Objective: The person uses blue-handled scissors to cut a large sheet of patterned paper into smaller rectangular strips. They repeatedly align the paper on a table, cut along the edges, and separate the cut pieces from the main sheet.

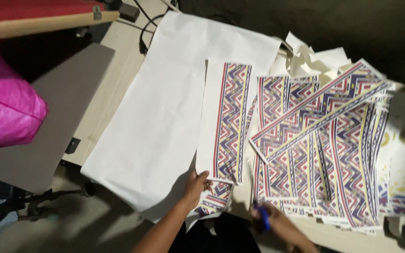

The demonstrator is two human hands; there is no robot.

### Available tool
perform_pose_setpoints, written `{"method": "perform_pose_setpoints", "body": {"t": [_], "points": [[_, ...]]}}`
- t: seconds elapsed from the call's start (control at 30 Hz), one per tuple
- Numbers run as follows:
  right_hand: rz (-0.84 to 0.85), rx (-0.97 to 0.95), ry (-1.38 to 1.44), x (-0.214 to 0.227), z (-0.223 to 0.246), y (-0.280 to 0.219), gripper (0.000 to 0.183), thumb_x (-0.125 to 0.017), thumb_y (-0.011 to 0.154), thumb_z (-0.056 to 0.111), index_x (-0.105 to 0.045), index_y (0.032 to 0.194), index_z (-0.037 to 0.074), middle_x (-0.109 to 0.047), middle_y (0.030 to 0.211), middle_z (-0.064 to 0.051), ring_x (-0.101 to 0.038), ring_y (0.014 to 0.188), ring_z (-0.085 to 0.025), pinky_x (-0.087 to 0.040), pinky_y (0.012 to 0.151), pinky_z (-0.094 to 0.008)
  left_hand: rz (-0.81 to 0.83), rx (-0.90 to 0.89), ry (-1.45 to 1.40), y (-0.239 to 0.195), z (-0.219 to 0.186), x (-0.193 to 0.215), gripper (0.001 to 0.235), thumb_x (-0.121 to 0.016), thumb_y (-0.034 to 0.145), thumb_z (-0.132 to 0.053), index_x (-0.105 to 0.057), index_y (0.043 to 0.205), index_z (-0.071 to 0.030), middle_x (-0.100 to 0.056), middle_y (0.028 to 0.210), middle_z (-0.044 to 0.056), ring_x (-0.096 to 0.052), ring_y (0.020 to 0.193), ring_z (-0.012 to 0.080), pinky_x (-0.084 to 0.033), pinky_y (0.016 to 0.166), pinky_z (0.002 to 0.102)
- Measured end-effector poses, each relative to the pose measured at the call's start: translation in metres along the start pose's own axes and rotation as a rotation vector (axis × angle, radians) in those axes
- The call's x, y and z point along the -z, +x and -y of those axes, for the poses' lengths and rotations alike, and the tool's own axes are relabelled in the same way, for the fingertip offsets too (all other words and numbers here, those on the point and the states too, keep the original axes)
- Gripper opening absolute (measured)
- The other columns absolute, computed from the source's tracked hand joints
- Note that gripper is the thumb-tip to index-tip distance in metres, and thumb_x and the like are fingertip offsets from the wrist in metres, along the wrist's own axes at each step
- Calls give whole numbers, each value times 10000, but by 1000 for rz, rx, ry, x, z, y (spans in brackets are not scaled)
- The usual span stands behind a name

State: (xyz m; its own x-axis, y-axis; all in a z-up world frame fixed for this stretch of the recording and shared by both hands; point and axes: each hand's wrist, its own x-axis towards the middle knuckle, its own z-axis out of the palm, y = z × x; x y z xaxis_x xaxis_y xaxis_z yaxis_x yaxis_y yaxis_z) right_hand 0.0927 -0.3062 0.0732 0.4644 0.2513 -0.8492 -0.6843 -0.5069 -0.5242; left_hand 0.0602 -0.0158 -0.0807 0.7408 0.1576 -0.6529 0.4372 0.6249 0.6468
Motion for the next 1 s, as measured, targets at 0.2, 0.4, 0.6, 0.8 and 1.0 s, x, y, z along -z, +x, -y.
{"method": "perform_pose_setpoints", "body": {"t": [0.2,0.4,0.6,0.8,1.0], "points": [[326,-71,301,-67,-43,-25,454,-777,825,418,-621,1026,42,-670,778,-69,-682,659,-175,-570,637,-308,95,34,32,-22,-20,-15,210,-626,992,-154,-590,1142,-12,-648,902,75,-591,712,127,-500,611,286],[218,-94,475,-122,-11,-21,479,-759,847,419,-618,1024,-3,-674,746,-103,-684,636,-197,-580,633,-325,93,91,123,-44,-39,-25,249,-606,979,-135,-582,1210,-46,-659,946,69,-588,735,120,-507,632,278],[138,-5,490,-147,-13,10,426,-756,858,373,-626,1030,5,-663,730,-98,-662,610,-184,-556,604,-315,117,32,153,-55,-48,-26,281,-604,970,-109,-581,1234,-15,-670,961,50,-584,753,105,-517,633,275],[152,30,540,-156,0,1,414,-765,868,369,-608,978,2,-642,697,-105,-652,588,-184,-554,576,-306,79,70,192,-61,-54,-25,290,-617,976,-118,-562,1251,-47,-654,947,52,-583,760,108,-537,657,274],[76,-40,553,-160,-3,2,364,-763,884,328,-605,954,8,-622,685,-65,-627,560,-166,-551,557,-307,134,38,161,-54,-41,-18,279,-607,988,-115,-562,1248,-23,-654,963,45,-569,758,105,-534,673,272]]}}
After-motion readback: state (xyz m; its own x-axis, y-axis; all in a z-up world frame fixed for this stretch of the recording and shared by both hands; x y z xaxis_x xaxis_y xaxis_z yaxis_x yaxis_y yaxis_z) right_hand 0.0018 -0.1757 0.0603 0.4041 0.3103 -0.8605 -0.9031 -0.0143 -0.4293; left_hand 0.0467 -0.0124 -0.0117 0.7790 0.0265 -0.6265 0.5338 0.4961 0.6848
